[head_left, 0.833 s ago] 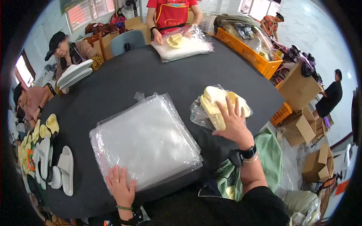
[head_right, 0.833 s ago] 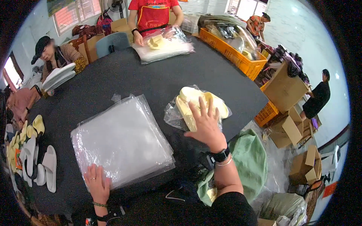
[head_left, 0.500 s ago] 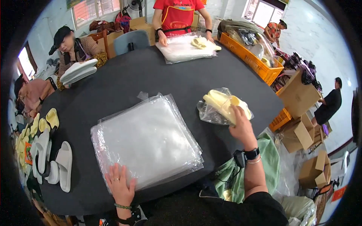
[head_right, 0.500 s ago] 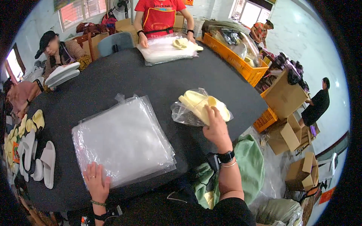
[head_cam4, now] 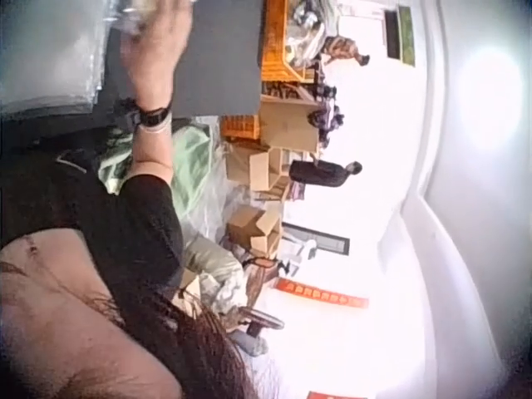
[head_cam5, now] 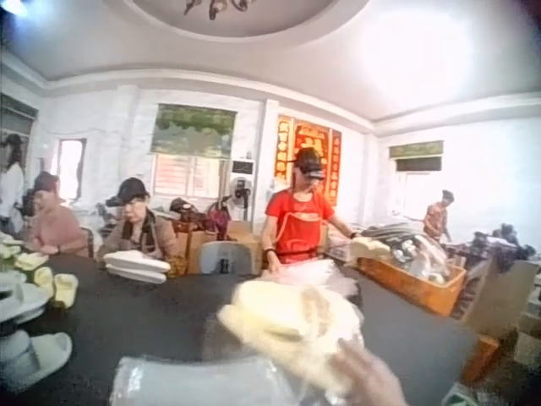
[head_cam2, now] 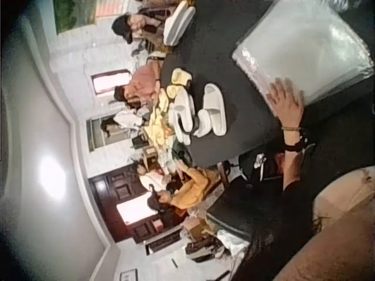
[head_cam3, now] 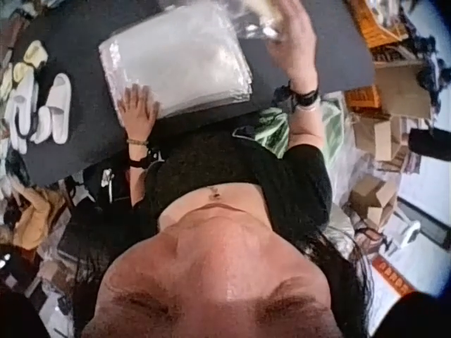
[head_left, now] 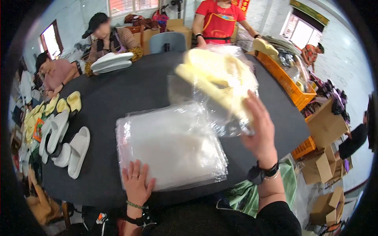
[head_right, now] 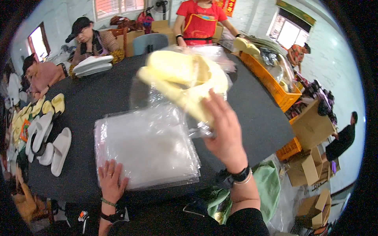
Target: Packaging finished slippers into plastic bags and then into a large sack.
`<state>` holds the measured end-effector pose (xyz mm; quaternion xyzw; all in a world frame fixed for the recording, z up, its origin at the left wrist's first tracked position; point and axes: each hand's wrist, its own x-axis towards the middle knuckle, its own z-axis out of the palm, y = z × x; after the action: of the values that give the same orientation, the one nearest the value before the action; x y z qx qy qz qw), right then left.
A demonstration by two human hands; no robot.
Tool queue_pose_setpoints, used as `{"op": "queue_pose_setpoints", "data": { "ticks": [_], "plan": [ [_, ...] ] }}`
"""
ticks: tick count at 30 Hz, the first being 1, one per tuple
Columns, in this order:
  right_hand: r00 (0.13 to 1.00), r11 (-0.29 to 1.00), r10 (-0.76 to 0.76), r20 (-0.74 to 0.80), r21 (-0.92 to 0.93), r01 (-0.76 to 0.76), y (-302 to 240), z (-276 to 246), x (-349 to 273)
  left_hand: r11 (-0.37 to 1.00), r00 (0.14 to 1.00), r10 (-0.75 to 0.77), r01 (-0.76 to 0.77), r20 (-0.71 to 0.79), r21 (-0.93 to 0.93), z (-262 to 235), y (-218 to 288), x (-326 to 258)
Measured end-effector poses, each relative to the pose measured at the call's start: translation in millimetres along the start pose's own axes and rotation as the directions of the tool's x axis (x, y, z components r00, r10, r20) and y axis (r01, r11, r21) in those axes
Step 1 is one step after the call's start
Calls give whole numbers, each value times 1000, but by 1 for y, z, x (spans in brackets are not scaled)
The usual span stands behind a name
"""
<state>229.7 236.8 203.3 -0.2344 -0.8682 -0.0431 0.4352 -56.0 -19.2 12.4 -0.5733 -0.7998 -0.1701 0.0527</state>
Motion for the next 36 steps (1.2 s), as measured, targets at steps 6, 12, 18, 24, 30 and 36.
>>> {"op": "queue_pose_setpoints", "data": {
  "ticks": [6, 12, 18, 24, 30, 36],
  "plan": [
    [687, 973, -200, 698, 56, 226, -70, 85, -55, 993, 988, 56, -70, -147, -97, -3, -5, -2],
    [601, 970, -205, 772, 244, 17, -67, 97, -79, 998, 960, -65, 68, -272, 0, -14, -11, -15],
    [808, 917, 91, 581, 268, -296, -33, 78, -70, 978, 853, -210, 184, -478, -101, -61, 1, -3],
    [735, 862, 361, 574, 95, -498, -16, 81, -82, 970, 955, -3, -69, -297, -231, -75, 54, 20],
    [661, 762, 308, 685, 238, -602, -18, 98, -92, 996, 982, -27, 11, -188, -86, -40, 64, 28],
    [570, 604, 345, 746, 288, -743, -16, 97, -94, 848, 882, -337, 134, -328, -512, -45, 36, 25]
  ]
}}
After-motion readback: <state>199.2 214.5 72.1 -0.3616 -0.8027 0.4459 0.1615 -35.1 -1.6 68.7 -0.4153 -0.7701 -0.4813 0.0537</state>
